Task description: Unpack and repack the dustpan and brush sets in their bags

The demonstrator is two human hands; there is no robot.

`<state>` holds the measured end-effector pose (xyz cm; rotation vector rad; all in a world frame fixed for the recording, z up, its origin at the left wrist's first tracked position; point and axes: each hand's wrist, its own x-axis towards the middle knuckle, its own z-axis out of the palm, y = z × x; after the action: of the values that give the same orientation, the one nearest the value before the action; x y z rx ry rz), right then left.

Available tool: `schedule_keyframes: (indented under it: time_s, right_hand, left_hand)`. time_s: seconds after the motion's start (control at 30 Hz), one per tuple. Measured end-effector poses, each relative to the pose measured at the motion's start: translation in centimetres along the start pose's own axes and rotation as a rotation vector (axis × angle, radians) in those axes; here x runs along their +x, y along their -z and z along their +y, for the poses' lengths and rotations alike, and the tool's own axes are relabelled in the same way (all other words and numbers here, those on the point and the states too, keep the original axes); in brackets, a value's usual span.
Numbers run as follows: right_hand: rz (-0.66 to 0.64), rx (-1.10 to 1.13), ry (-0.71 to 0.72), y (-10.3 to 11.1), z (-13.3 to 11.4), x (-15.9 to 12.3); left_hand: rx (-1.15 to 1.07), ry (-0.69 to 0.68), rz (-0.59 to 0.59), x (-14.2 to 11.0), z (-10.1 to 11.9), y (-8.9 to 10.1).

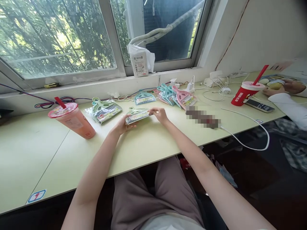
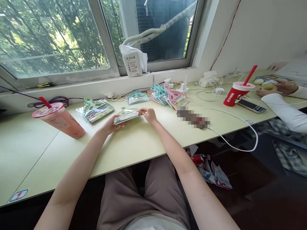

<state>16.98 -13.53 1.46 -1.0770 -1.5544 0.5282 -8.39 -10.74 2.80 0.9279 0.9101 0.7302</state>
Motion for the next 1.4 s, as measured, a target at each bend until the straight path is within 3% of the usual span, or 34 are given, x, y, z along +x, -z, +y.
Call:
schedule_keyframes:
  time_s: [0.27, 0.47, 0.63, 0.77, 0.93, 1.03, 1.17, 1.3, 1.4]
  right_hand:
    - [-0.032, -0.063, -0.046, -0.2, 0.9, 0.0]
    - [0.179, -0.235, 0.063, 0.0, 0.1, 0.0]
    - [0.195, -0.051, 0.051, -0.3, 0.4, 0.0]
    - [0.15, 0.164, -0.138, -0.5, 1.0, -0.1]
    - [-0.053, 0.568, -0.487, 0.1, 1.1, 0.1]
    - [-0.022, 0.667, -0.555, 0.5, 1.2, 0.4]
    - [0.096, 0.704, -0.607, 0.5, 1.3, 0.6]
    - [0.14, 0.691, -0.605, 0.3, 1.5, 0.5]
    - [0.147, 0.666, -0.608, 0.2, 1.5, 0.4]
  left_hand:
    - [0.058, -0.088, 0.115, -0.4, -0.2, -0.4]
    - [0.174, -0.185, -0.036, -0.7, -1.0, -1.2]
    - [0.246, -0.301, -0.039, -1.4, -0.9, -2.0]
    - [0.288, -0.345, -0.015, -1.7, -0.9, -2.0]
    - [0.414, -0.303, -0.077, -1.8, -0.7, -1.9]
    - [0.434, -0.347, -0.03, -1.5, -0.9, -2.7]
    - [0.452, -0.527, -0.014, -0.6, -1.7, -3.4]
    - [0.769, -0.755, 0.025, 0.1, -2.4, -3.0]
    - [0.967, -0.802, 0.084, 0.2, -2.8, -2.5]
